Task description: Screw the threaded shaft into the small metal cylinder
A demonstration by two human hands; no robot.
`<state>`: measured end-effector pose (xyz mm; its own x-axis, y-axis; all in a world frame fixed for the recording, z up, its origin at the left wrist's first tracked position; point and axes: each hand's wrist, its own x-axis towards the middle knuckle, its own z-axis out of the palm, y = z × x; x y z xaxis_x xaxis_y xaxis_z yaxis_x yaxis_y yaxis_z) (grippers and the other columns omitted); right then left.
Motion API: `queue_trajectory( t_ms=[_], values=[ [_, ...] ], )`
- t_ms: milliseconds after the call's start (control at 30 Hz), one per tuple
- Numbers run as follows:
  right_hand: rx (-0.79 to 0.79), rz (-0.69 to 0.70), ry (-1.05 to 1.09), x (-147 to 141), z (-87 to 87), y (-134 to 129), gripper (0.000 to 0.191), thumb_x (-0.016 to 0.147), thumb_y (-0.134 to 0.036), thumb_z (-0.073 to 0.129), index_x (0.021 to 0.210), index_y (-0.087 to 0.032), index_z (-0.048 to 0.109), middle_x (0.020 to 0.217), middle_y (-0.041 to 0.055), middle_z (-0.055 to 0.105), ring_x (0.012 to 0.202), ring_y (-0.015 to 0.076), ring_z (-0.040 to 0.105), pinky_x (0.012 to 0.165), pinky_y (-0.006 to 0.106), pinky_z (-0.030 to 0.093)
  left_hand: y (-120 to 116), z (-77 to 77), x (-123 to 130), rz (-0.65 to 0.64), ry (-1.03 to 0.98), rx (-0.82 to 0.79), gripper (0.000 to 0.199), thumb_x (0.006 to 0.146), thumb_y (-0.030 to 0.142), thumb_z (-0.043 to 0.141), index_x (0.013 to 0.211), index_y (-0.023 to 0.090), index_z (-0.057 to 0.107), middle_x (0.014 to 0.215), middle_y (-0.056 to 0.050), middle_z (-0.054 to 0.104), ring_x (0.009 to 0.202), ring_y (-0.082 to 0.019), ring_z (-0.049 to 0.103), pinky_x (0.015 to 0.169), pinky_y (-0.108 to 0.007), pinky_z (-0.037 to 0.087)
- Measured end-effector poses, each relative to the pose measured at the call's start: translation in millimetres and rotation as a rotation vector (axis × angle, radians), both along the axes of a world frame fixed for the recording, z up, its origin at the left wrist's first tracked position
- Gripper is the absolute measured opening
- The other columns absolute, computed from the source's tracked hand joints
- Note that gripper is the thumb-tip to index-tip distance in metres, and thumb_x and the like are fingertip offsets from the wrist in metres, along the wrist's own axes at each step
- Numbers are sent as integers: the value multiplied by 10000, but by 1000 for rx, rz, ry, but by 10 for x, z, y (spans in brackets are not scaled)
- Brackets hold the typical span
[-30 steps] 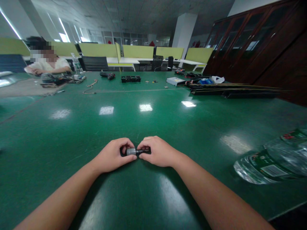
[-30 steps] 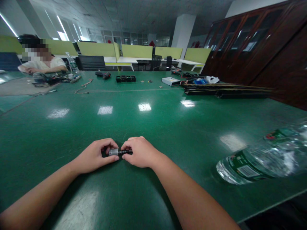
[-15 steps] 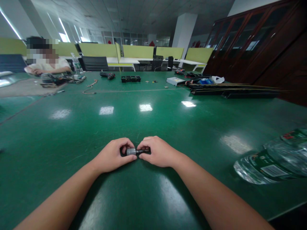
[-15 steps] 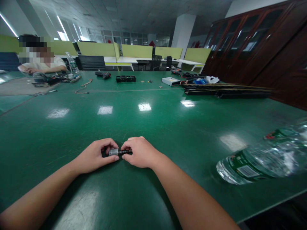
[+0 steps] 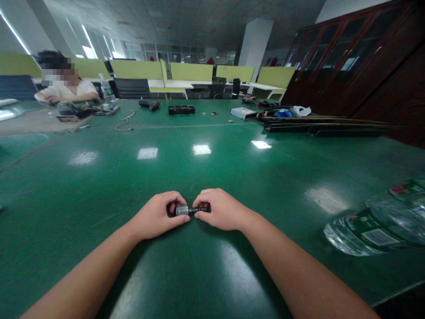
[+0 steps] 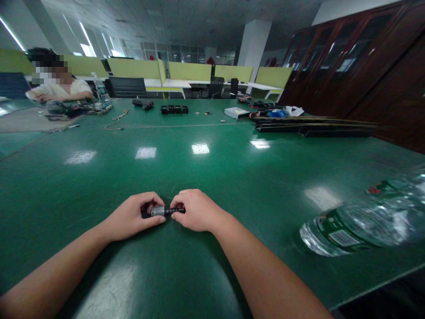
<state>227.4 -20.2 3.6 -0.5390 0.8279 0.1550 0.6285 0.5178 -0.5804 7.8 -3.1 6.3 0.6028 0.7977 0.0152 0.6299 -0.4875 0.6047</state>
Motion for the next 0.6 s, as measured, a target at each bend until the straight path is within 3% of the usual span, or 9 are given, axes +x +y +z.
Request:
queue_trajectory(
  t_ms=[600],
  values=[
    [-39, -74, -79, 176, 49, 58, 117, 732, -148, 673, 830, -180, 727, 766, 16, 654, 682, 115, 548, 622, 228, 384, 7, -5, 4, 15, 11, -6, 283, 780, 433, 679, 912, 184, 646, 703, 25, 558, 651, -150, 540, 583, -239, 372]
  ],
)
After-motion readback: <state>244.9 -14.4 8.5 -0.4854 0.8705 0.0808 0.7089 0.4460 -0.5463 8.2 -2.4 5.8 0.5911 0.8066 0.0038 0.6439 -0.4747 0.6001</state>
